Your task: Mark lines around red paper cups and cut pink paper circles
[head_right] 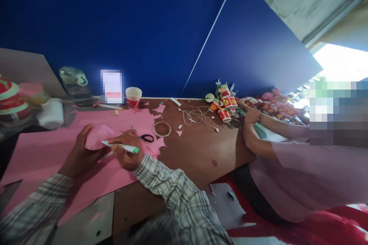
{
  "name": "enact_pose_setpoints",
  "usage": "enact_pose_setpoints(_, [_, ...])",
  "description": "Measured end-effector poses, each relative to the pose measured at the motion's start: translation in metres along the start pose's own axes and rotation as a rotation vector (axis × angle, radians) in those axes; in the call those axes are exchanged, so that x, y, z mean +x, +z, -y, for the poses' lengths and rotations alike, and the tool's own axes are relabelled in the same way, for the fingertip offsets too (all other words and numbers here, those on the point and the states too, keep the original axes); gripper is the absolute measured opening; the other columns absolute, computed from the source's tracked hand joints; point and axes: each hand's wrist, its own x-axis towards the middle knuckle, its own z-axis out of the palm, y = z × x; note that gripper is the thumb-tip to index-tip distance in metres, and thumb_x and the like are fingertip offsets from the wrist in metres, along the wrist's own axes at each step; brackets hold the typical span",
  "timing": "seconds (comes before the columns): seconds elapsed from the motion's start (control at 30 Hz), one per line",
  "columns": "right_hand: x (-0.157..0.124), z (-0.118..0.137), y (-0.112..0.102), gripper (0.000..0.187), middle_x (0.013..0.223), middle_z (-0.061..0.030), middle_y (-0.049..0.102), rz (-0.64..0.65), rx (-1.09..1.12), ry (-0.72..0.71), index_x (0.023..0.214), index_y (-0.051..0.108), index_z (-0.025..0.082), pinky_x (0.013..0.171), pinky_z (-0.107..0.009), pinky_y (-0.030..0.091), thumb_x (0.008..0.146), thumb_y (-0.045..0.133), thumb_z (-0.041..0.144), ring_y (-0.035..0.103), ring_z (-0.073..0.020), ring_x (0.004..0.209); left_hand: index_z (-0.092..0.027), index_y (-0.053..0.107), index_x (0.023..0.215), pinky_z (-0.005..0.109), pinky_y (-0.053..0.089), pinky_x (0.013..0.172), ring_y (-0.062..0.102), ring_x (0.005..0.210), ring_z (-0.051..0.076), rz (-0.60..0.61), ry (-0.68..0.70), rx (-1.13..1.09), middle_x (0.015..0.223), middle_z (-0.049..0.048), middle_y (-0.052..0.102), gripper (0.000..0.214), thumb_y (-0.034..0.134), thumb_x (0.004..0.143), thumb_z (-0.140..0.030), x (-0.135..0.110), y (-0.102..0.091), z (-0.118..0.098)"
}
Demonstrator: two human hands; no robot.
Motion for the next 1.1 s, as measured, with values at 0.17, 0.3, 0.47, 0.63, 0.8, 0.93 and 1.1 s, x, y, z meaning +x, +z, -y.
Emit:
enact_pose_setpoints(0.17, [0.0002,0.0,0.0004,0.031,0.081,-0.0061,0.069,0.018,-0.016,0.017,0.094,0.062,0.017,0.083,-0.036,0.047,0.093,0.036,0.034,0.063,-0.017,0.075,-0.012,0.025,0.128,0.048,0.033,0.094,0.037,0.117,0.03,-0.012,0.033,0.013,0.124,0.019,0.04,0.096,0.046,0.051,-0.066,0.0003,0.0,-0.0004])
enact_pose_setpoints(0.3, [-0.0006,0.0001,0.0017,0.027,0.08,-0.0048,0.071,0.066,-0.042,-0.013,0.094,0.062,0.018,0.082,-0.037,0.046,0.091,0.038,0.032,0.063,-0.0172,0.073,-0.015,0.024,0.129,0.048,0.034,0.093,0.036,0.118,0.03,-0.011,0.061,-0.019,0.126,0.0176,0.038,0.095,0.048,0.051,-0.065,-0.0001,0.0009,0.0053])
enact_pose_setpoints(0.47, [0.0006,0.0009,-0.0006,0.029,0.075,-0.0049,0.07,0.035,-0.002,0.007,0.087,0.063,0.017,0.081,-0.037,0.047,0.091,0.038,0.032,0.064,-0.0167,0.069,-0.013,0.025,0.128,0.048,0.035,0.093,0.038,0.116,0.03,-0.015,0.064,0.016,0.124,0.0183,0.039,0.095,0.046,0.052,-0.066,0.0006,0.0007,0.003])
enact_pose_setpoints(0.63, [0.0017,0.0029,0.0001,0.027,0.082,-0.0057,0.071,0.047,0.0,0.027,0.094,0.062,0.018,0.082,-0.036,0.048,0.092,0.039,0.031,0.065,-0.0175,0.076,-0.012,0.026,0.127,0.048,0.034,0.093,0.039,0.115,0.03,-0.033,0.102,0.036,0.121,0.019,0.042,0.093,0.045,0.054,-0.065,0.0023,-0.0007,-0.0014])
enact_pose_setpoints(0.8, [0.0001,0.0016,0.0014,0.028,0.072,-0.0042,0.069,0.103,-0.004,-0.018,0.087,0.063,0.017,0.081,-0.036,0.046,0.091,0.039,0.031,0.062,-0.0157,0.066,-0.013,0.028,0.126,0.051,0.033,0.093,0.04,0.112,0.03,-0.025,0.111,0.029,0.12,0.0185,0.042,0.09,0.044,0.055,-0.065,0.0019,-0.0012,0.0016])
enact_pose_setpoints(0.93, [0.0003,0.0019,-0.0008,0.029,0.076,-0.0054,0.069,0.002,0.027,0.019,0.088,0.063,0.016,0.081,-0.035,0.048,0.091,0.037,0.029,0.063,-0.016,0.071,-0.013,0.027,0.126,0.049,0.033,0.093,0.039,0.113,0.029,-0.04,0.117,0.04,0.122,0.0181,0.041,0.089,0.048,0.055,-0.062,0.0012,0.0,0.0032])
enact_pose_setpoints(1.1, [-0.0003,0.0033,0.0026,0.023,0.082,-0.0043,0.071,0.091,-0.057,-0.002,0.095,0.062,0.019,0.083,-0.036,0.047,0.089,0.043,0.029,0.064,-0.0162,0.075,-0.016,0.031,0.124,0.049,0.035,0.09,0.043,0.109,0.029,-0.028,0.086,0.028,0.117,0.015,0.045,0.085,0.056,0.052,-0.054,0.0032,-0.0012,0.0031])
